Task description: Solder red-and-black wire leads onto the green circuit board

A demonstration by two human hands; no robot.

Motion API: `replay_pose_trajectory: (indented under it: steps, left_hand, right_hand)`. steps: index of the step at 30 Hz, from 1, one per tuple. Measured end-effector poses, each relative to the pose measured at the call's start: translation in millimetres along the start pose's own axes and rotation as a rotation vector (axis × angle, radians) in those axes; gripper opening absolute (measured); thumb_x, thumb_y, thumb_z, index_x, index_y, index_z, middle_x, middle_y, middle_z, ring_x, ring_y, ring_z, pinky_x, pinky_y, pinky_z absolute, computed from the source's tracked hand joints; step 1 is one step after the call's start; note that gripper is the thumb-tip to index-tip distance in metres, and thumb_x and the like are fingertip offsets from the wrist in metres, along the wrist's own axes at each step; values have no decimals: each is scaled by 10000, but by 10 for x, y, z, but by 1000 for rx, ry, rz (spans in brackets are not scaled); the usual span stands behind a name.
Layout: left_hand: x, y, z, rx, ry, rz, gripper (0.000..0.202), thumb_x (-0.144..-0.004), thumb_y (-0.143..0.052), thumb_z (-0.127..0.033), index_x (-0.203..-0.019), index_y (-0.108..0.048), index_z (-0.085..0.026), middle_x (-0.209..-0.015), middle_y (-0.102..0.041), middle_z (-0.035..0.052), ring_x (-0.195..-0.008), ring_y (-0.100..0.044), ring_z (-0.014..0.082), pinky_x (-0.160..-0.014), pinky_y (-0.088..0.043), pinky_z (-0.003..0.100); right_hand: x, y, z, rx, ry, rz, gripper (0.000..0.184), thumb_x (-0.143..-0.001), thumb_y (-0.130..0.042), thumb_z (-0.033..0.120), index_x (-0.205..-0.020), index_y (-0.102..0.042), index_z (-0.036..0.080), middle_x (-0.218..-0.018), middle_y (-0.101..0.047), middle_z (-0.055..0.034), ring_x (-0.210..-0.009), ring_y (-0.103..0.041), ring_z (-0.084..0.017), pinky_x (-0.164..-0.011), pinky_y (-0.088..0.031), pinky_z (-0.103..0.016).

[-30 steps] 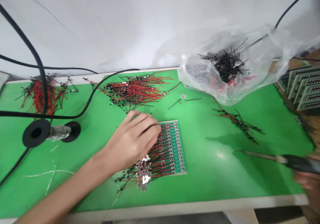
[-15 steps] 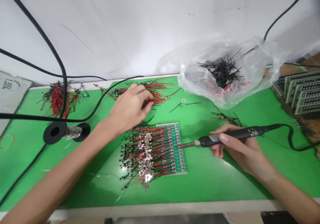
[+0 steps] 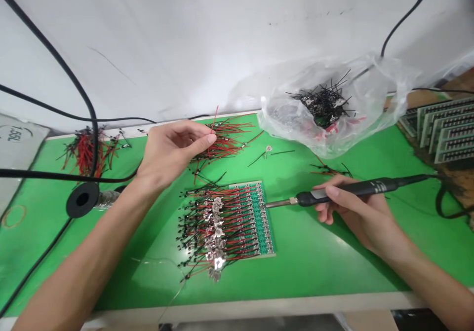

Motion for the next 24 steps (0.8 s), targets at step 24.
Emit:
replay_pose_trajectory:
  steps: [24]
  left_hand:
    - [156, -309, 20, 309, 137, 57, 198, -671, -902, -315, -794, -781, -218, -829, -775, 12, -696, -700, 136, -710, -620, 266]
  right_hand:
    - [-148, -75, 61, -13, -60, 50, 185, -809, -801, 348, -799, -755, 169, -622, -740, -40, -496, -681, -149, -439, -535, -223]
Point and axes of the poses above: each hand's wrist, its own x-axis away from the middle knuckle, its own y-axis out of the back of the hand, z = x × y, the point moved 4 cm from there along -x, towards the middle knuckle
